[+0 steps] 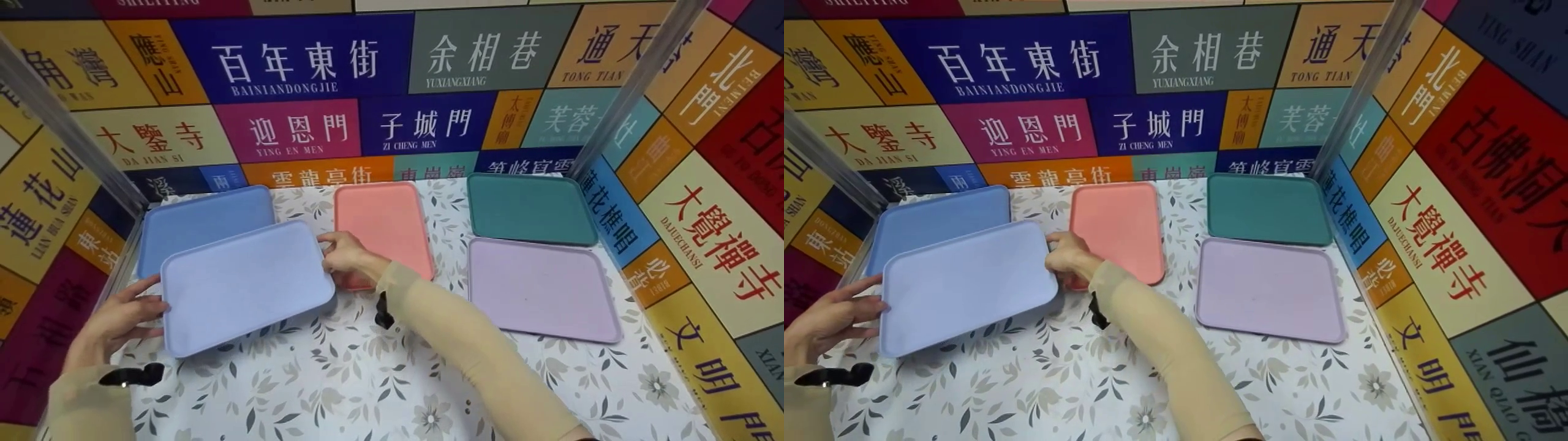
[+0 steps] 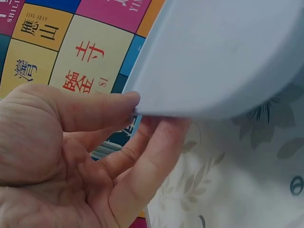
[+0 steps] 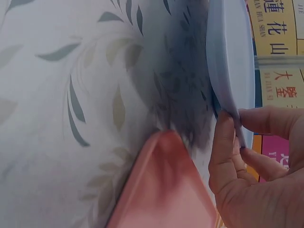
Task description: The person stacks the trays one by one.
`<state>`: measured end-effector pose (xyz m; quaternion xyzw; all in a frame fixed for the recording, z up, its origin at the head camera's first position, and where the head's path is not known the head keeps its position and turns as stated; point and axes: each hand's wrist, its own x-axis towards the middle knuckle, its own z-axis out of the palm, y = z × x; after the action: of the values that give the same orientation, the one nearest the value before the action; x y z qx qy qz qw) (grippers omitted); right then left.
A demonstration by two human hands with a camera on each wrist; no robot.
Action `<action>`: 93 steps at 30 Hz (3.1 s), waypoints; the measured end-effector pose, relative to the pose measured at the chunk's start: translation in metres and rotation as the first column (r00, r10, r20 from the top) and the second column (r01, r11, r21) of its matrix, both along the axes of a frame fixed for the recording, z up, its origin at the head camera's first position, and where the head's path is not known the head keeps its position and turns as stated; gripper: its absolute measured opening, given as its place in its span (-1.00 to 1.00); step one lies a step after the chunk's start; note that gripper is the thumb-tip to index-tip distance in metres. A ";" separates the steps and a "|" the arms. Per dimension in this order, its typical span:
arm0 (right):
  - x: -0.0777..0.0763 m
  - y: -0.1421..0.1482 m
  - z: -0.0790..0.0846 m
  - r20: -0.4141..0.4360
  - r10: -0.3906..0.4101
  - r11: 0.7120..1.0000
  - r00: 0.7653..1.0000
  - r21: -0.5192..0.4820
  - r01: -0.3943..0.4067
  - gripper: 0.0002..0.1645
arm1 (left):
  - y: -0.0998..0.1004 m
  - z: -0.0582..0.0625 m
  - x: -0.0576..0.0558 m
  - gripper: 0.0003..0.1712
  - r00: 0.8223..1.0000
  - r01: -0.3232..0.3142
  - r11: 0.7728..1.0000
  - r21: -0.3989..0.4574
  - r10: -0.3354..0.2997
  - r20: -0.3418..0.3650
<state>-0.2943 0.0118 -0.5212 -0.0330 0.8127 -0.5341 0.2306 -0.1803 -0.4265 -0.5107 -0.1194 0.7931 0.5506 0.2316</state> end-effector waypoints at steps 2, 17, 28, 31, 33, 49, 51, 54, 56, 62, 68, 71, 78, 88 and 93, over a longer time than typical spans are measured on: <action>-0.005 0.006 0.001 -0.033 0.010 1.000 0.999 0.006 -0.010 0.00 | 0.005 0.000 -0.003 0.10 1.000 -0.010 1.000 0.018 0.010 -0.022; -0.016 0.038 -0.013 0.029 -0.149 0.969 0.988 -0.193 0.152 -0.20 | 0.049 0.009 -0.026 0.11 0.987 -0.147 0.988 0.048 0.150 -0.062; -0.019 0.039 -0.012 -0.014 -0.396 0.872 0.918 -0.319 0.371 -0.45 | 0.075 0.014 -0.040 0.13 0.941 -0.321 0.928 0.189 0.335 -0.046; -0.017 0.033 -0.013 -0.009 -0.485 0.814 0.874 -0.371 0.447 -0.47 | 0.083 0.012 -0.043 0.12 0.921 -0.368 0.899 0.239 0.387 -0.038; -0.015 0.027 -0.013 -0.004 -0.541 0.773 0.841 -0.395 0.496 -0.47 | 0.088 0.010 -0.044 0.10 0.909 -0.395 0.882 0.257 0.416 -0.030; 0.010 -0.017 -0.008 0.060 -0.697 0.584 0.714 -0.531 0.614 0.03 | 0.131 0.016 -0.053 0.17 0.839 -0.507 0.770 0.387 0.543 0.018; 0.013 -0.020 -0.008 0.061 -0.689 0.587 0.722 -0.536 0.606 0.07 | 0.137 0.015 -0.054 0.17 0.833 -0.514 0.763 0.393 0.553 0.016; 0.019 -0.026 -0.010 0.054 -0.672 0.605 0.738 -0.535 0.590 0.12 | 0.143 0.014 -0.055 0.16 0.824 -0.529 0.757 0.385 0.567 0.016; 0.023 -0.030 -0.011 0.052 -0.657 0.618 0.752 -0.535 0.576 0.14 | 0.146 0.013 -0.055 0.14 0.814 -0.543 0.748 0.381 0.581 0.019; 0.031 -0.039 -0.016 0.049 -0.634 0.641 0.771 -0.525 0.560 0.25 | 0.153 0.015 -0.056 0.13 0.805 -0.555 0.740 0.380 0.594 0.018; 0.031 -0.041 -0.014 0.090 -0.644 0.614 0.760 -0.531 0.584 0.24 | 0.156 0.014 -0.054 0.12 0.805 -0.553 0.738 0.386 0.593 0.021; 0.030 -0.040 -0.011 0.099 -0.652 0.613 0.752 -0.514 0.600 0.22 | 0.157 0.012 -0.052 0.11 0.804 -0.553 0.730 0.401 0.594 0.026; 0.024 -0.031 -0.005 0.097 -0.651 0.611 0.753 -0.521 0.596 0.21 | 0.154 0.004 -0.052 0.08 0.847 -0.478 0.767 0.427 0.532 -0.008; 0.015 -0.011 -0.004 0.064 -0.615 0.682 0.786 -0.456 0.572 0.16 | 0.127 0.005 -0.058 0.00 0.899 -0.377 0.805 0.458 0.436 -0.028; 0.011 -0.001 -0.007 0.056 -0.565 0.739 0.823 -0.410 0.535 0.14 | 0.117 0.011 -0.065 -0.10 0.934 -0.308 0.896 0.320 0.348 -0.076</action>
<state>-0.2832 0.0112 -0.5282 0.1420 0.6638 -0.7341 0.0211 -0.2449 -0.3092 -0.4993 -0.1783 0.6810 0.7034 0.0981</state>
